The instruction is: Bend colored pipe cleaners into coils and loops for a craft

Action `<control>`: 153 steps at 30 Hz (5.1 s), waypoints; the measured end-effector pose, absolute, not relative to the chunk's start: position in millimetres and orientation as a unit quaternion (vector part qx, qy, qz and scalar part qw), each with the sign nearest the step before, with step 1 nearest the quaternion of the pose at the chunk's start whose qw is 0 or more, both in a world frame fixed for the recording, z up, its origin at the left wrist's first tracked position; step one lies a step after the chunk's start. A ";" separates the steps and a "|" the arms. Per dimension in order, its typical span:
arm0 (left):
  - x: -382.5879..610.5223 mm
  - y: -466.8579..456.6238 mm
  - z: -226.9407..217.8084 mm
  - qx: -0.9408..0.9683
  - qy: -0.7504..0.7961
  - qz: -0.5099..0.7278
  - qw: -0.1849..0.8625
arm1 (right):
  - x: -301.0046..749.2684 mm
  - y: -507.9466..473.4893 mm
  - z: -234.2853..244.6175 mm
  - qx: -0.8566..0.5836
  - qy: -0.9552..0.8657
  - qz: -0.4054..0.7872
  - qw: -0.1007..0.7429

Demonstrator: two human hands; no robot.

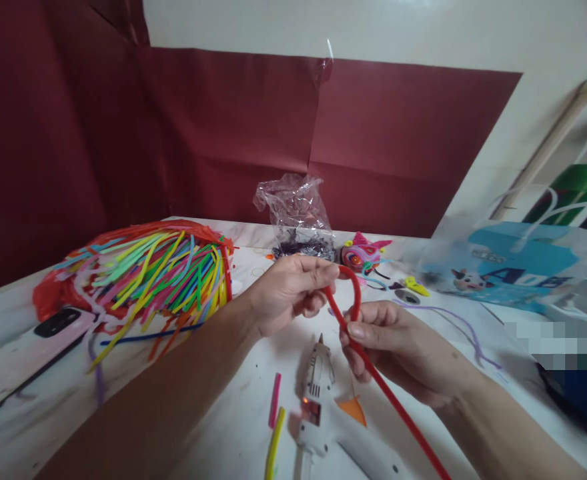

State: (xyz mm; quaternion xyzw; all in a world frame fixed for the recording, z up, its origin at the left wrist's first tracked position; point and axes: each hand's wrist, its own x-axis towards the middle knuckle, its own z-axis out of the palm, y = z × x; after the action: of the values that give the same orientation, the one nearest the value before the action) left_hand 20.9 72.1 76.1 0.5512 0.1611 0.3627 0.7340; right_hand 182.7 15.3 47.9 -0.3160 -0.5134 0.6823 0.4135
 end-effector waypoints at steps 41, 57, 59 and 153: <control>27.8 60.3 79.7 0.734 0.310 0.331 0.505 | 190.2 20.8 55.4 -0.416 -0.569 0.522 0.480; 27.2 56.0 79.5 0.795 0.342 0.328 0.379 | 193.9 13.9 62.0 -0.517 -0.661 0.371 0.399; 26.8 55.2 78.5 0.816 0.336 0.338 0.327 | 192.2 13.5 62.1 -0.508 -0.663 0.375 0.402; 42.9 65.3 68.1 0.526 0.361 0.505 0.582 | 181.3 20.2 50.5 -0.316 -0.474 0.454 0.685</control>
State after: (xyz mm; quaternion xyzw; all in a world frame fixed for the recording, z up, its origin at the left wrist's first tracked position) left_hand 42.9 65.3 68.1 0.5255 0.3613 0.5047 0.5819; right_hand 181.3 20.2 50.5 -0.3163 -0.4737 0.4537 0.6853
